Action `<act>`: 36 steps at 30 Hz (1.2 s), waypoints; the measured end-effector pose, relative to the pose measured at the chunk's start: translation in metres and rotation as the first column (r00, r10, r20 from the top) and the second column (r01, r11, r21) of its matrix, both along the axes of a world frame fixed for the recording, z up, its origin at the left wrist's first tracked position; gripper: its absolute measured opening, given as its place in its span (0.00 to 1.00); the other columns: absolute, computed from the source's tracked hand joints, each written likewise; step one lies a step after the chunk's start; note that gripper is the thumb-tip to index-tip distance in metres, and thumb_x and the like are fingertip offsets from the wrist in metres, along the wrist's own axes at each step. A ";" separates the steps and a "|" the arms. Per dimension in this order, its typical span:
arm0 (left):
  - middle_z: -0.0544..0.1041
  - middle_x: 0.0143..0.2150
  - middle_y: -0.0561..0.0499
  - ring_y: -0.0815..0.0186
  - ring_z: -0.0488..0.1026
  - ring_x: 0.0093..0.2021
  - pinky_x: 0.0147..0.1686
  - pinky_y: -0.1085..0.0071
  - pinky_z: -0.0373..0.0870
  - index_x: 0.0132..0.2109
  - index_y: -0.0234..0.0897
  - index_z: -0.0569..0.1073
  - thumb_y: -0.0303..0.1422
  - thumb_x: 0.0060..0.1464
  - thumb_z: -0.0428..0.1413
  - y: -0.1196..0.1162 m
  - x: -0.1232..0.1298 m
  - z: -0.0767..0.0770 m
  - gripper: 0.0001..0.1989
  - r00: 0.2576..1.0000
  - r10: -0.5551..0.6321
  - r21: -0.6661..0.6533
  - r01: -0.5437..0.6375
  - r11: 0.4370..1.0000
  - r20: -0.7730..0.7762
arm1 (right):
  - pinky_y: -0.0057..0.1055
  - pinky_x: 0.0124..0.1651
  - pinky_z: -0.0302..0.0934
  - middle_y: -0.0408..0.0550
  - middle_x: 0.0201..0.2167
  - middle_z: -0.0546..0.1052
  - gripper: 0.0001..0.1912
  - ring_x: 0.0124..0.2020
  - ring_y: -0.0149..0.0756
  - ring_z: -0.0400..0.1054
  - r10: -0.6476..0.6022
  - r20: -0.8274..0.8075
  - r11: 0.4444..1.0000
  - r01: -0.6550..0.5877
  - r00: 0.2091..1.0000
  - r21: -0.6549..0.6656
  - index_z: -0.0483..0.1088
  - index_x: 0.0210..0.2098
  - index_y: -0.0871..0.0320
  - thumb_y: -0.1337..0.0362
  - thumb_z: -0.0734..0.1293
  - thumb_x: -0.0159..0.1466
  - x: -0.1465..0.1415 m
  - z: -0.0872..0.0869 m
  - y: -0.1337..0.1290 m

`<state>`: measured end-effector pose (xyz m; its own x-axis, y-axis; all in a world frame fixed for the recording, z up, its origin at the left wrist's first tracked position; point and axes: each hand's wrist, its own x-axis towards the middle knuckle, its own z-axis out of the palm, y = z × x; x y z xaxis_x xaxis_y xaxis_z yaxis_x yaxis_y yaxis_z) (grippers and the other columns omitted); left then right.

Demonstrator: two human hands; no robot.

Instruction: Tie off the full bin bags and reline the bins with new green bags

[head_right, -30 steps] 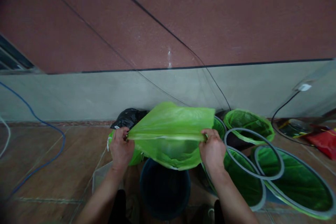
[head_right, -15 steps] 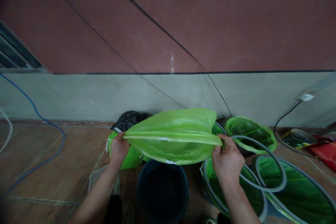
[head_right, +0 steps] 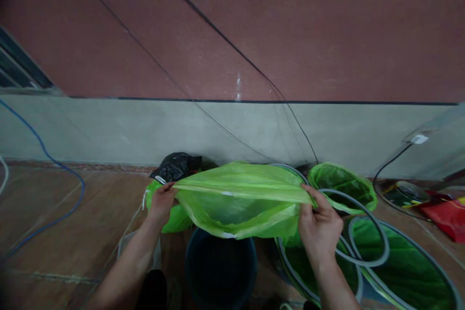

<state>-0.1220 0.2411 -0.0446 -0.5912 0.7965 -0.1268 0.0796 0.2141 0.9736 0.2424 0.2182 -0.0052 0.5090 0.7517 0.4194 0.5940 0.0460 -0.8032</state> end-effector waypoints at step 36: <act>0.81 0.38 0.49 0.65 0.76 0.33 0.35 0.70 0.72 0.46 0.36 0.76 0.35 0.43 0.55 -0.007 0.004 0.026 0.21 0.964 -0.196 0.228 0.153 0.962 0.180 | 0.39 0.34 0.71 0.49 0.36 0.83 0.16 0.33 0.45 0.77 0.267 -0.811 0.929 -0.364 0.520 0.073 0.79 0.36 0.51 0.58 0.73 0.47 0.024 0.006 0.007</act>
<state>-0.1180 0.2341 -0.0189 -0.4201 0.9063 -0.0463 -0.1026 0.0033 0.9947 0.2663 0.2255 0.0004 0.3153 0.9420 -0.1152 -0.3287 -0.0055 -0.9444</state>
